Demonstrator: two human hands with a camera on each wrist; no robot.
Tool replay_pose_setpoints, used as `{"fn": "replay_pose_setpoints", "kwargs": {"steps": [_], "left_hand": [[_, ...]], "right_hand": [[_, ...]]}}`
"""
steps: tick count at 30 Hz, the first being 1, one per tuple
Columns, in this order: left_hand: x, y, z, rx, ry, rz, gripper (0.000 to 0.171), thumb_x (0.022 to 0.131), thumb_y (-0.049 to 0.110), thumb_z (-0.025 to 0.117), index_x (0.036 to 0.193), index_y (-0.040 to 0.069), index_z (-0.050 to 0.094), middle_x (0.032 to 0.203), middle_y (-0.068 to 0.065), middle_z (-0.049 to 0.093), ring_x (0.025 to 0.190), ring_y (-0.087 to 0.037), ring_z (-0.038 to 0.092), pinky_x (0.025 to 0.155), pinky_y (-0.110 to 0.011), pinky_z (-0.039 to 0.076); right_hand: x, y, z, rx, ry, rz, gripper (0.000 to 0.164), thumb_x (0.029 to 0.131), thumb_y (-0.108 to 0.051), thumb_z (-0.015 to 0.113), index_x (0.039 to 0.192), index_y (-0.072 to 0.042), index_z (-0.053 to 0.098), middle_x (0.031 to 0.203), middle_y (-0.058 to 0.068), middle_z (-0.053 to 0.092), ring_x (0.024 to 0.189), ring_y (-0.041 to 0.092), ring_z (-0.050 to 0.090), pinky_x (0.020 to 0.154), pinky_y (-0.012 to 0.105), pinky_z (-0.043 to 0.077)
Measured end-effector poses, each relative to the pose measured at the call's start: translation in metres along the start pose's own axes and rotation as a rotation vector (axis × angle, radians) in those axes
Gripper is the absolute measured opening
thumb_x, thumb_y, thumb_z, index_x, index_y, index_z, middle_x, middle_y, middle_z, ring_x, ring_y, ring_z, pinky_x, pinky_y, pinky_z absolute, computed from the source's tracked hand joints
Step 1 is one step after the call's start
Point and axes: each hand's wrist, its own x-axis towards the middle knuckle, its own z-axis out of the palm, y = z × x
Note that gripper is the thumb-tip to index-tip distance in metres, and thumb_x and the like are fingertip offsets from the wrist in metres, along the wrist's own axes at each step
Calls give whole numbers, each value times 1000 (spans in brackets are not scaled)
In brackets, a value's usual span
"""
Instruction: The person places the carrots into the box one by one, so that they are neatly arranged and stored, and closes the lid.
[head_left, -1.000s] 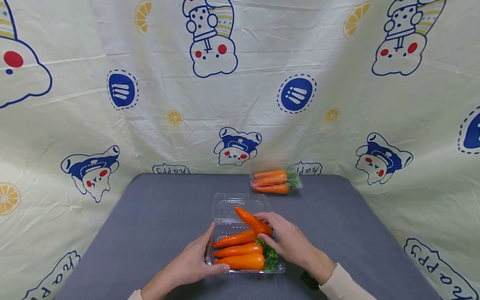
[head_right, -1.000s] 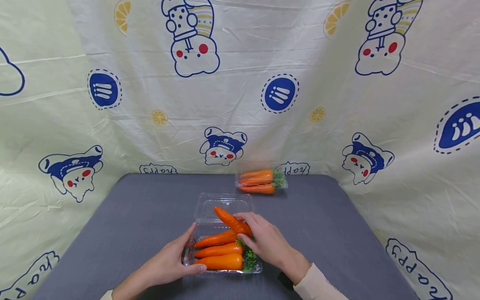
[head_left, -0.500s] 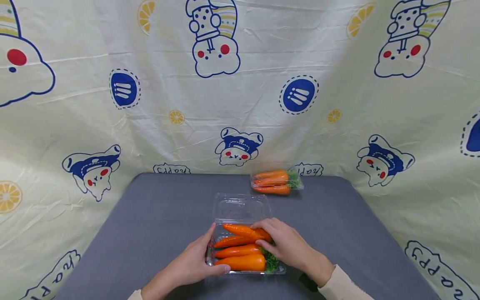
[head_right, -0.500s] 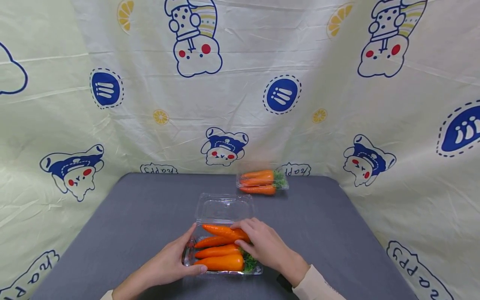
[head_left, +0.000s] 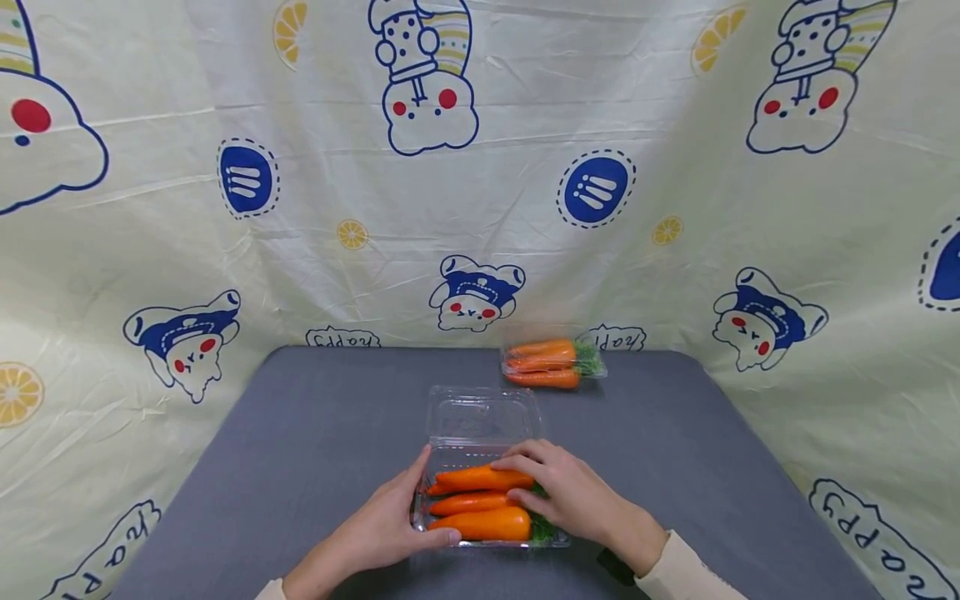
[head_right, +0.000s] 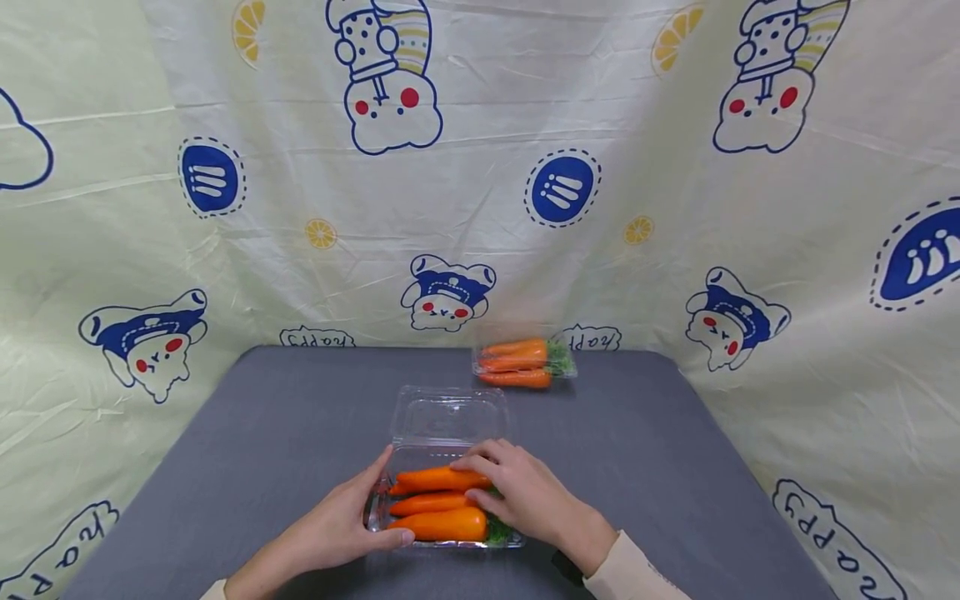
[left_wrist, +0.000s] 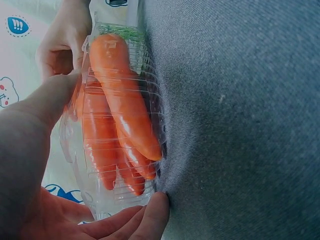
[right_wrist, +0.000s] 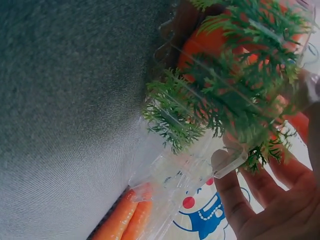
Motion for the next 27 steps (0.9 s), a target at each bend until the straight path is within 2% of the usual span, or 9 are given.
{"fn": "replay_pose_setpoints", "kwargs": {"steps": [2,5,11,18,23,27], "left_hand": [[0,0,0,0,-5,-9,133,93,64,95,189,14,18,176,-22,55,146,-37,64,124,-71,55],[1,1,0,1,-5,-18,133,92,66,95,189,14,18,179,-22,53,151,-39,62,127,-73,53],[0,3,0,9,6,-16,133,92,65,95,189,14,18,177,-22,55,150,-40,63,127,-74,51],[0,3,1,0,6,-16,134,91,65,96,188,13,20,169,-21,61,144,-37,64,128,-75,50],[0,4,0,18,25,-19,133,90,64,97,188,14,22,174,-23,57,152,-43,61,128,-77,49],[-1,4,0,18,21,-23,133,90,63,97,188,14,22,177,-23,54,154,-44,60,128,-77,49]], "right_hand": [[0,-1,0,7,-14,14,45,109,-34,86,153,-32,76,149,-7,75,130,17,73,112,51,67],[0,-3,0,24,-16,23,51,109,-36,86,158,-30,73,153,-5,73,132,18,73,114,54,67],[-1,-3,-1,48,4,47,54,111,-41,83,161,-29,68,157,-6,70,133,17,72,115,55,66],[-6,-1,-6,84,15,132,57,110,-52,81,161,-32,67,159,-7,68,136,20,71,116,59,64],[-10,2,-6,137,120,180,54,111,-46,81,161,-29,68,156,-7,69,137,21,72,115,59,65],[-13,9,-4,191,247,227,46,117,-34,75,160,-22,67,152,3,73,131,24,74,111,57,65]]}}
